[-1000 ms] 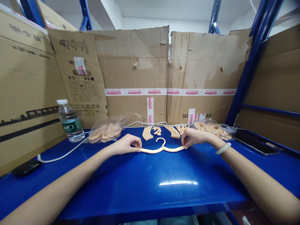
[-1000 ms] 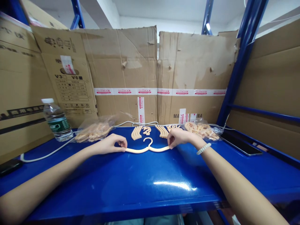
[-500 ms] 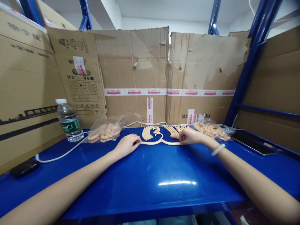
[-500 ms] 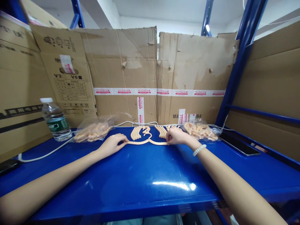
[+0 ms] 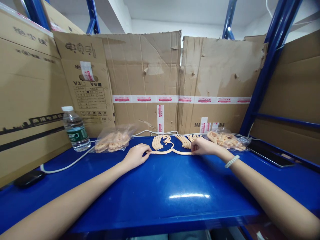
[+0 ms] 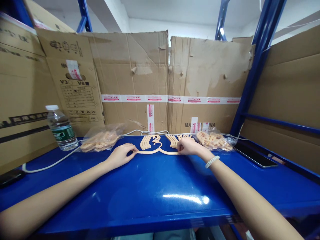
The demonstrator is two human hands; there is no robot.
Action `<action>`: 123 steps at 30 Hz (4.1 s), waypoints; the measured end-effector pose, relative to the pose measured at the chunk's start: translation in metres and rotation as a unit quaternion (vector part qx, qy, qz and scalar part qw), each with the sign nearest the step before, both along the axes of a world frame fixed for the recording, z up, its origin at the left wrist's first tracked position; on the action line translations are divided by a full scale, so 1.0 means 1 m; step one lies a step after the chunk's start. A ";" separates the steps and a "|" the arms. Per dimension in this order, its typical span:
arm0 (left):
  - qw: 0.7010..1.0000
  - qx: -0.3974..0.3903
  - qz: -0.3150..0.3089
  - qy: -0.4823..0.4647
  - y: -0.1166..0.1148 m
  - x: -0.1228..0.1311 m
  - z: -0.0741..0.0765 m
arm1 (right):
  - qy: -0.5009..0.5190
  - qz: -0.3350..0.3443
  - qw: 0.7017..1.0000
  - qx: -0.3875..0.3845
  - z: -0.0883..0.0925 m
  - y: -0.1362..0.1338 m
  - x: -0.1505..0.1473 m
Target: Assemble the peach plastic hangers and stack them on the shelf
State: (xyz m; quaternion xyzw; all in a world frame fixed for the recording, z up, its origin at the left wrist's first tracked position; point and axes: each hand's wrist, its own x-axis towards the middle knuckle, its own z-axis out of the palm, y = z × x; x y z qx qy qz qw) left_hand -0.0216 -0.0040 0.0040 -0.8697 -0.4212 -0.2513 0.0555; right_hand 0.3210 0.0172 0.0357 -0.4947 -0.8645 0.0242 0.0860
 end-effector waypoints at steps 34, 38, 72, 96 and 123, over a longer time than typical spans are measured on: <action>1.000 0.001 0.003 0.010 0.000 0.000 0.000 | -0.020 -0.029 0.999 -0.029 0.007 -0.007 -0.005; 1.000 0.002 0.002 0.008 0.000 0.000 0.000 | -0.020 -0.032 0.999 -0.028 0.007 -0.007 -0.005; 1.000 0.012 0.005 0.016 0.001 -0.001 -0.001 | 0.000 -0.045 0.997 -0.066 0.010 -0.011 -0.006; 1.000 0.019 0.011 0.010 0.000 0.001 -0.003 | -0.007 -0.048 0.997 -0.061 0.010 -0.012 -0.009; 1.000 0.018 0.012 0.010 -0.002 0.003 -0.003 | -0.035 -0.022 0.999 -0.007 0.004 -0.006 -0.006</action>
